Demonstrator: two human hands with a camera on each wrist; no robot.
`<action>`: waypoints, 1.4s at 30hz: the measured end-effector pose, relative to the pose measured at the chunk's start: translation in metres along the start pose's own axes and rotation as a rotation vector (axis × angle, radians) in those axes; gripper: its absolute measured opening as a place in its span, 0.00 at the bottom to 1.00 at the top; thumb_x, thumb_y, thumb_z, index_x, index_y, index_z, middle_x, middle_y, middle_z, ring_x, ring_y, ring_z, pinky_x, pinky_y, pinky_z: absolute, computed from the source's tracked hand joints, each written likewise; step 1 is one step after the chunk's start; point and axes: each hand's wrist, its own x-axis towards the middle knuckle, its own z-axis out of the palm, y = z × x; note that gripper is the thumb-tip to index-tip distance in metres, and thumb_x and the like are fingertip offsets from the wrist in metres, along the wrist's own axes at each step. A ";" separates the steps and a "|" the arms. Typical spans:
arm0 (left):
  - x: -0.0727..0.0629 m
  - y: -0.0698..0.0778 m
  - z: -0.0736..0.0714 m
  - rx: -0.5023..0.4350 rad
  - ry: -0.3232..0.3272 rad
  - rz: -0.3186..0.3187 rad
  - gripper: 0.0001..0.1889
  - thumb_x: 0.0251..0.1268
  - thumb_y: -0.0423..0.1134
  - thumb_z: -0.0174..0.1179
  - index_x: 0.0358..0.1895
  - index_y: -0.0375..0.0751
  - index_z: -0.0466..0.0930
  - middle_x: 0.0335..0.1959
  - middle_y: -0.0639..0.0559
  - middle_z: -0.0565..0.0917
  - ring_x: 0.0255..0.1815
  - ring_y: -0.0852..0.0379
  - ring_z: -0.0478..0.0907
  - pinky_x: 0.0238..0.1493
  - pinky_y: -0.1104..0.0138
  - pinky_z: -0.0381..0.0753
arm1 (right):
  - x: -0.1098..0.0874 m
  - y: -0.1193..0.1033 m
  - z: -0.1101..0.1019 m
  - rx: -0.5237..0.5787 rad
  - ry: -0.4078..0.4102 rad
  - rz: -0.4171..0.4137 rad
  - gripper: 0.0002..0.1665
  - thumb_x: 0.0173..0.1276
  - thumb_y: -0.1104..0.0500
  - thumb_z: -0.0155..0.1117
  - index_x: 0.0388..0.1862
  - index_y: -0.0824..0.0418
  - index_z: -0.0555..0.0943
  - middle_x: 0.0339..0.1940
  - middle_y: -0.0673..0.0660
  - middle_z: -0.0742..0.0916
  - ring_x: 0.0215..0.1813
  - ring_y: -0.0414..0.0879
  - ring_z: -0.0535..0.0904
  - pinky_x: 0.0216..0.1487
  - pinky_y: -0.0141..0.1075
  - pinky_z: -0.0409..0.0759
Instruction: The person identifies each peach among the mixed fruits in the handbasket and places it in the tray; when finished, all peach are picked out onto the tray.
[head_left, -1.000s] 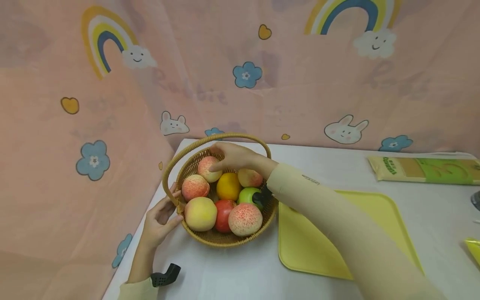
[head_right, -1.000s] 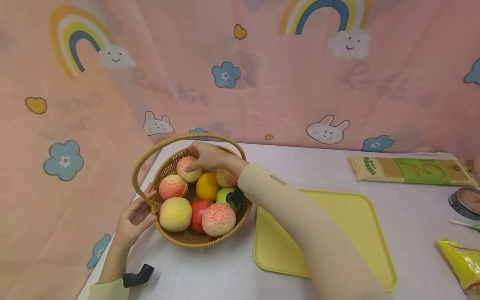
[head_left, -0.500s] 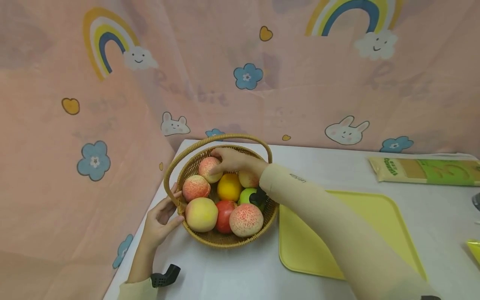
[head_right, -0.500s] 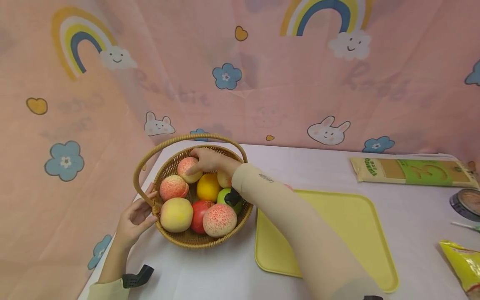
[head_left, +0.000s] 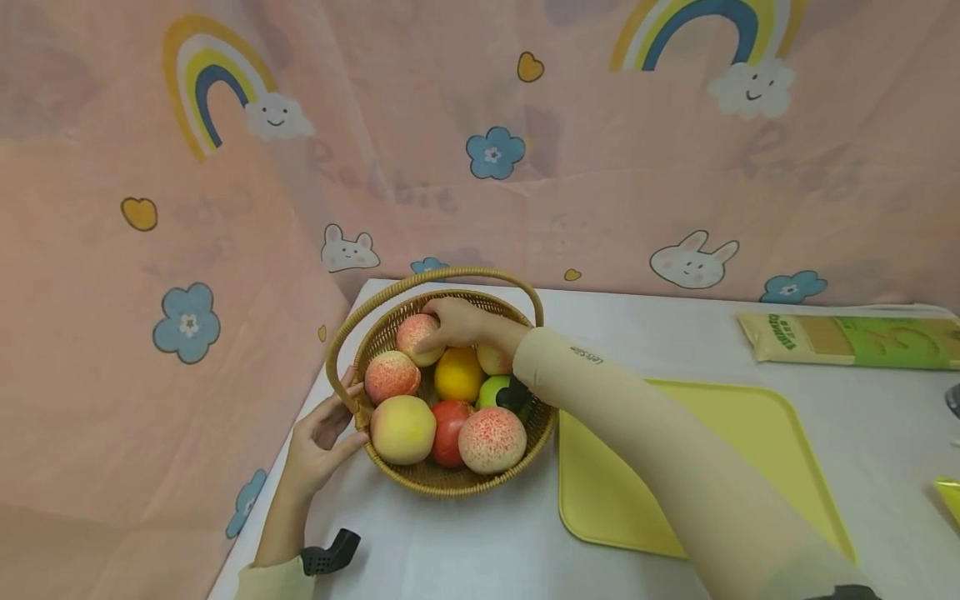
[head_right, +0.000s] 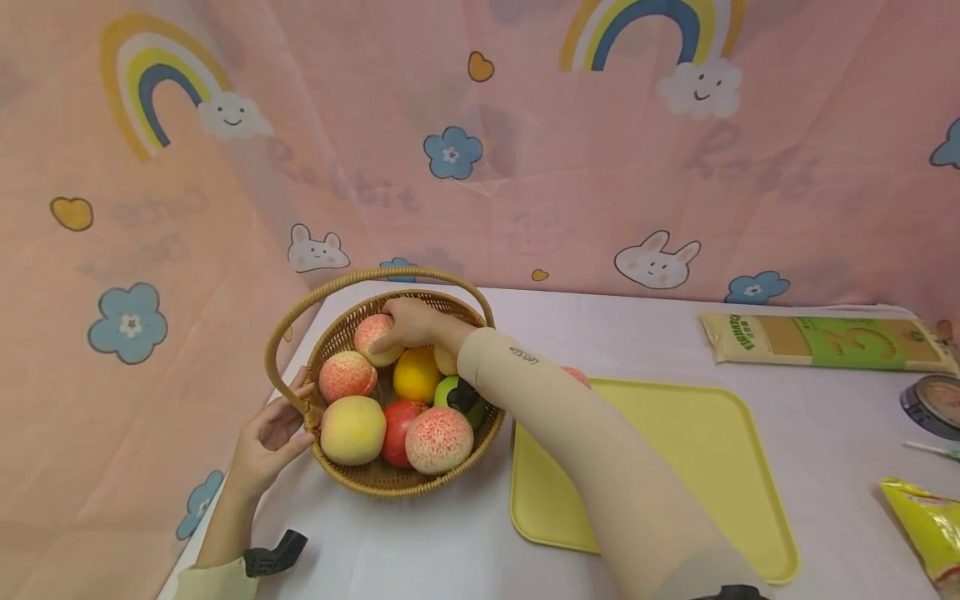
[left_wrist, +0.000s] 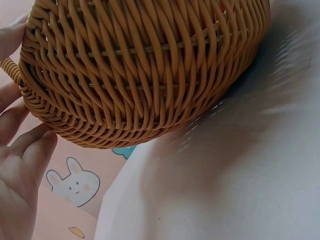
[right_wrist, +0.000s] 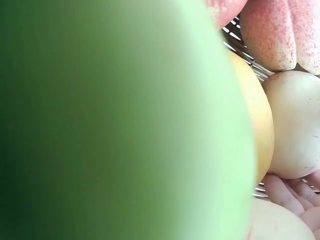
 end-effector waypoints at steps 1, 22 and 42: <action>0.000 0.000 0.000 0.000 0.001 0.001 0.29 0.50 0.16 0.60 0.59 0.15 0.64 0.71 0.26 0.54 0.74 0.55 0.58 0.67 0.71 0.65 | 0.000 0.000 0.000 0.019 0.003 0.003 0.37 0.61 0.50 0.68 0.64 0.64 0.69 0.56 0.59 0.80 0.53 0.48 0.77 0.56 0.37 0.77; -0.001 -0.002 0.000 -0.023 -0.007 0.016 0.29 0.51 0.15 0.59 0.60 0.13 0.63 0.72 0.27 0.52 0.74 0.54 0.58 0.68 0.71 0.65 | -0.019 -0.008 -0.019 0.131 0.035 -0.142 0.37 0.60 0.54 0.69 0.66 0.60 0.68 0.57 0.55 0.79 0.51 0.45 0.77 0.52 0.34 0.79; -0.002 -0.006 0.001 -0.052 -0.013 0.129 0.29 0.52 0.17 0.60 0.59 0.11 0.62 0.71 0.24 0.52 0.74 0.50 0.57 0.68 0.70 0.65 | -0.095 -0.030 -0.020 0.177 0.057 -0.371 0.39 0.54 0.58 0.74 0.65 0.57 0.69 0.62 0.52 0.76 0.63 0.43 0.73 0.63 0.31 0.73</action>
